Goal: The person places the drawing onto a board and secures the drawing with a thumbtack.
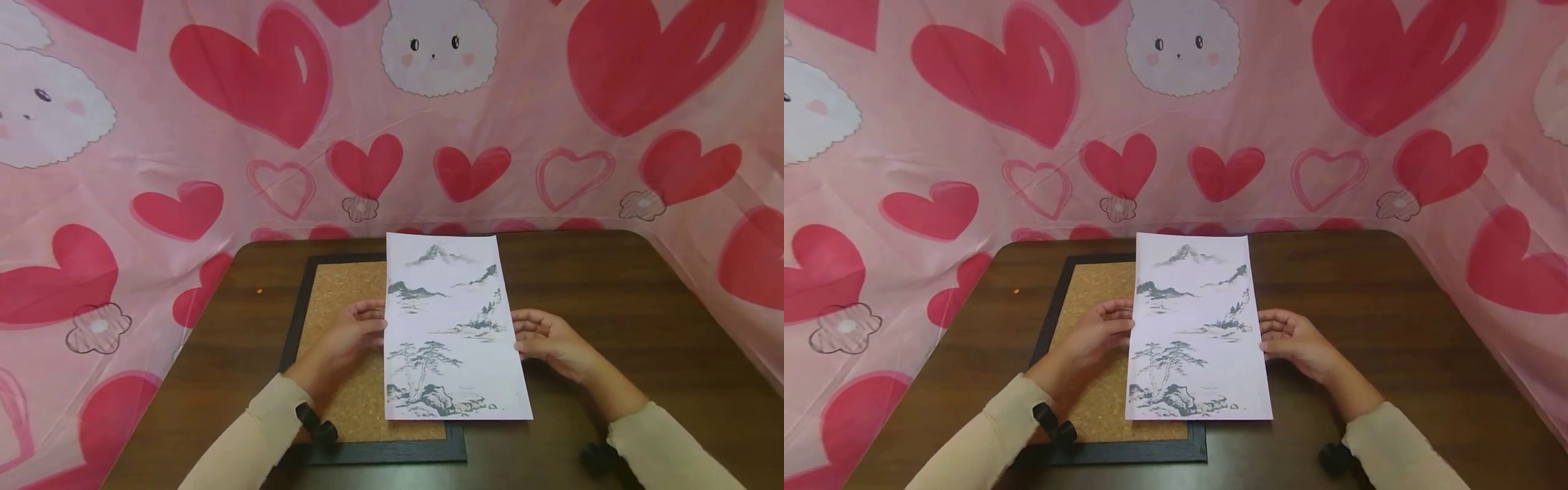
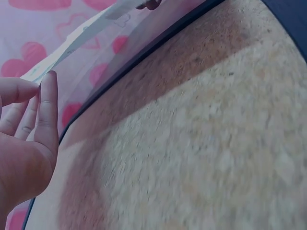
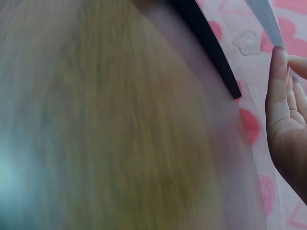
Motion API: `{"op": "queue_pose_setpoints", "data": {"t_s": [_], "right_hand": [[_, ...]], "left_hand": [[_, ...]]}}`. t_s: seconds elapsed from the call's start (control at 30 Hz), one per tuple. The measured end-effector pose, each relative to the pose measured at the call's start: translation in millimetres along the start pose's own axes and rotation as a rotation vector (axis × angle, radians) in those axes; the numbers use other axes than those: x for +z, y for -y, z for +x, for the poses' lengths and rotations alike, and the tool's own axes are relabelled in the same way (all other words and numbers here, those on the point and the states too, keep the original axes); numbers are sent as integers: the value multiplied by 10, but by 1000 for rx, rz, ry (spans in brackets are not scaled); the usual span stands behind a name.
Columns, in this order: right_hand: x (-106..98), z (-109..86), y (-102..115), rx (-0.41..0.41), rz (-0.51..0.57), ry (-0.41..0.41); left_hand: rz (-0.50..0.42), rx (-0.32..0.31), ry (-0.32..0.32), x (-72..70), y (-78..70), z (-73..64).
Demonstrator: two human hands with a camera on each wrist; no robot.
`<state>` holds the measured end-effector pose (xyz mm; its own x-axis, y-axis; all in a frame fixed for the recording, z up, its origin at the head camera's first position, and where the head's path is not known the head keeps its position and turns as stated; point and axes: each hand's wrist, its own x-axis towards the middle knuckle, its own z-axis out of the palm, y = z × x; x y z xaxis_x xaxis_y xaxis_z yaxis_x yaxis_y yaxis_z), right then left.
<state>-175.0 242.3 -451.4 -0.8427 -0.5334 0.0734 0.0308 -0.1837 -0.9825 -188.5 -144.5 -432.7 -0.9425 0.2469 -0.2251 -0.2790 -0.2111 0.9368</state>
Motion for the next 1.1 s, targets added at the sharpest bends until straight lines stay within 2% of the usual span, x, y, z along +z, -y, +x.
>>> {"op": "queue_pose_setpoints", "data": {"t_s": [0.17, 0.3, 0.47, 0.6, 0.77, 1.1], "right_hand": [[98, 73, -76, 11, 9, 5], [184, 129, -127, 19, 18, 26], [316, 237, -144, 41, -28, -6], [409, 336, -156, 37, -27, -27], [518, 439, -175, 38, 3, -24], [759, 641, -170, 139, -25, -75]], "left_hand": [[39, 20, -1, -141, 4, -81], [45, 14, 2, -248, 0, -159], [23, 20, 23, -365, -47, -218], [33, 23, 11, -447, -95, -252], [97, 35, -15, -572, -143, -305], [187, 30, -32, -782, -213, -401]]}}
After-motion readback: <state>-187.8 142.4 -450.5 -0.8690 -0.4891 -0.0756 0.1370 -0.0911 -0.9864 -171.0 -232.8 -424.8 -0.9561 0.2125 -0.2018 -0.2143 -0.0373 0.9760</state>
